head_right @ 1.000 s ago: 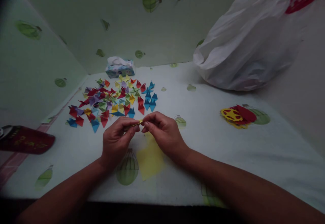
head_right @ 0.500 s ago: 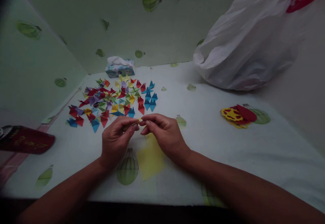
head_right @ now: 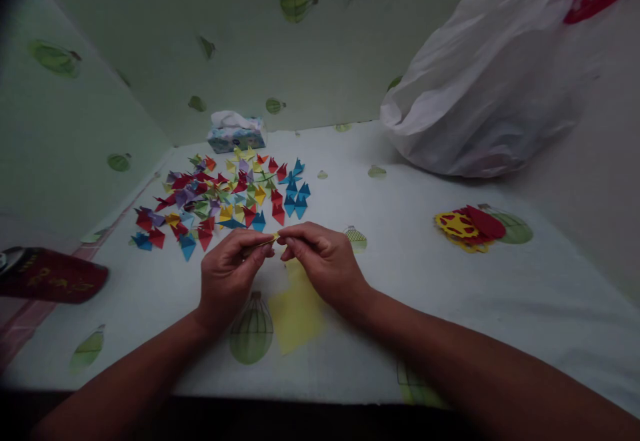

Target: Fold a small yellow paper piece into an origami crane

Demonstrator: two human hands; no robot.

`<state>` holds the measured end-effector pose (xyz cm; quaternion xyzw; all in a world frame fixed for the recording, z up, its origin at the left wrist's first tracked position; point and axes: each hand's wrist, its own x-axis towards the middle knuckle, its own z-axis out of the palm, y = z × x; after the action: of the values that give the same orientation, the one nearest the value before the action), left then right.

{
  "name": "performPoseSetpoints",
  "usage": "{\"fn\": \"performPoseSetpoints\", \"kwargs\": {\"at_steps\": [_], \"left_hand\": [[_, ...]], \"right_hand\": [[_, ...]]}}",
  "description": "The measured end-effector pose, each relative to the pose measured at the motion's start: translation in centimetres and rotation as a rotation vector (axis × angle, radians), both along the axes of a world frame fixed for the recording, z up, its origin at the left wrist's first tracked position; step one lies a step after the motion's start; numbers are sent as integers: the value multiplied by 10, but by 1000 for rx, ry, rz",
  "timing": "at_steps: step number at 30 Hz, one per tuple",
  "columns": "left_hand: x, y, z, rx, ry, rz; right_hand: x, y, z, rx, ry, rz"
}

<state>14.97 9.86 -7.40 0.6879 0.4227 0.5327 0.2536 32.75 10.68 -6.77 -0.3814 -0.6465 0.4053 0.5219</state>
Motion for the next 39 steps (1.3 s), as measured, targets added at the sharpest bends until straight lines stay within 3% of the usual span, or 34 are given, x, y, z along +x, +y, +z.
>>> {"fn": "performPoseSetpoints", "kwargs": {"at_steps": [12,27,30,39], "left_hand": [[0,1,-1,5,-30,-21],[0,2,-3,-15,-43,-24],[0,1,-2,-9,-36,-25],[1,1,-2,191,159,4]], "right_hand": [[2,3,-2,195,-98,-11],[2,3,-2,223,-133,-13],[1,2,-1,134,-94,-7],[-3,4,1,-344,170,135]]}}
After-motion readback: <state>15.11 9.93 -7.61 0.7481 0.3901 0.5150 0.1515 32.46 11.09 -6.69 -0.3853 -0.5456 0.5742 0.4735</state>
